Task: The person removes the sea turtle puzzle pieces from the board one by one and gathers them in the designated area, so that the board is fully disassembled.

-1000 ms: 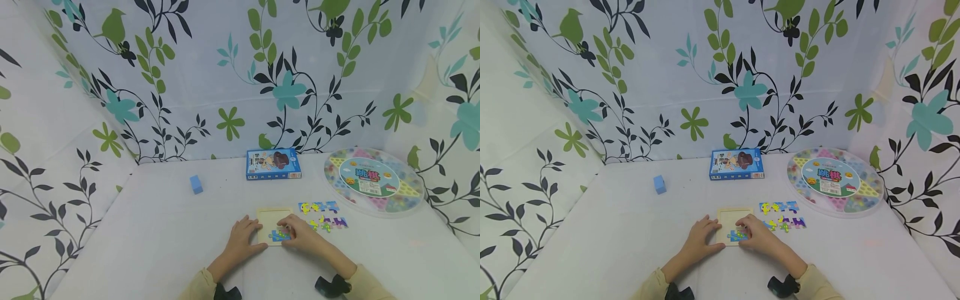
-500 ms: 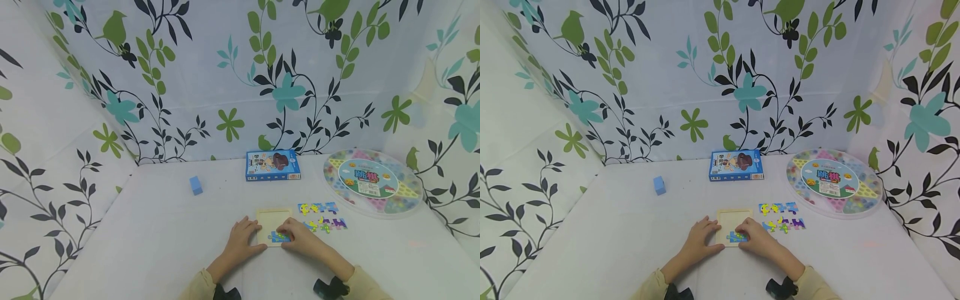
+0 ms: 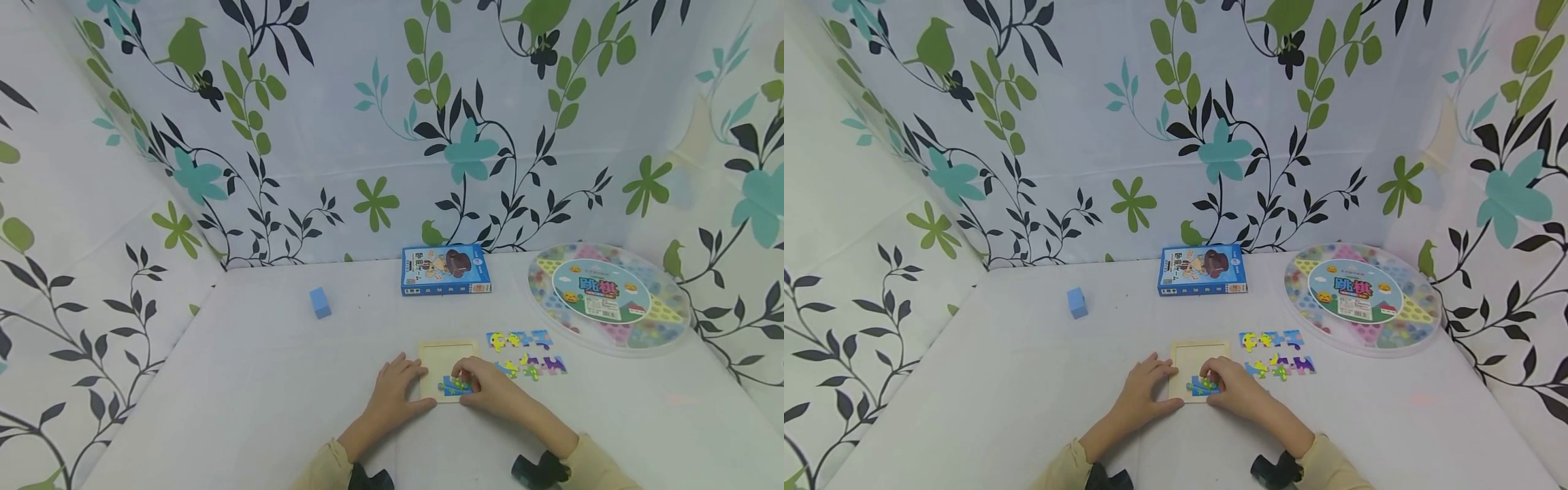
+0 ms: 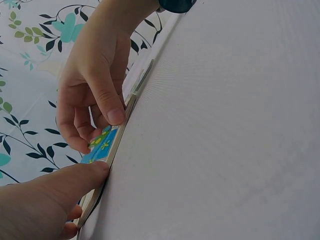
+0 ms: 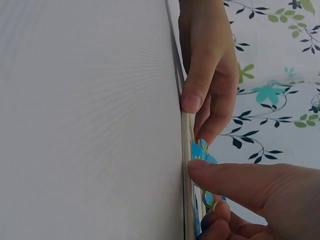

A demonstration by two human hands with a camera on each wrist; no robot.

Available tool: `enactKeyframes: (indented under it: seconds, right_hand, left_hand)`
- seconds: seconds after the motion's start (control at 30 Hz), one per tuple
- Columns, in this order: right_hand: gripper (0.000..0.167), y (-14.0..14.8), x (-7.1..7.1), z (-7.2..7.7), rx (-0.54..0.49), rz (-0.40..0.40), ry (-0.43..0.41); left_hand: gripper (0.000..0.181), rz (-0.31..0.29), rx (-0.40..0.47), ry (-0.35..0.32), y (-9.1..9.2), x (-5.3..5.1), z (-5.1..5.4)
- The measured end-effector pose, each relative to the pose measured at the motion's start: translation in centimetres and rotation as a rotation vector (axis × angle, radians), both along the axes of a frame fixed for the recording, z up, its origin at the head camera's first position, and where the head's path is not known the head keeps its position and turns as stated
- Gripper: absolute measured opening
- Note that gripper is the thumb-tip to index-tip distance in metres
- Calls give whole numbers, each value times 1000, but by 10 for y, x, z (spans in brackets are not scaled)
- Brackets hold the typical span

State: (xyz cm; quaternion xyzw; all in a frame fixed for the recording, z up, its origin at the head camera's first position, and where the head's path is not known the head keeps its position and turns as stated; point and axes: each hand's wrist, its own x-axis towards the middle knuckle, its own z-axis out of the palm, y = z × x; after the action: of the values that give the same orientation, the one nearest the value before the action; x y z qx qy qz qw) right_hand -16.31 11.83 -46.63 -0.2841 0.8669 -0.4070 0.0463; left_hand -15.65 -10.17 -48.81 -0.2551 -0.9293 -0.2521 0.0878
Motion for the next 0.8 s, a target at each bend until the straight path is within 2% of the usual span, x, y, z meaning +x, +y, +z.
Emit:
enactKeyframes:
  seconds: [0.6,0.8]
  right_hand:
    - [23,0,-2,0,-31,-17,-33]
    - [23,3,-2,3,-64,9,-59]
  left_hand:
    - [49,-2,0,-2,0,0,-1]
    - [50,-4,5,-3,0,0,-1]
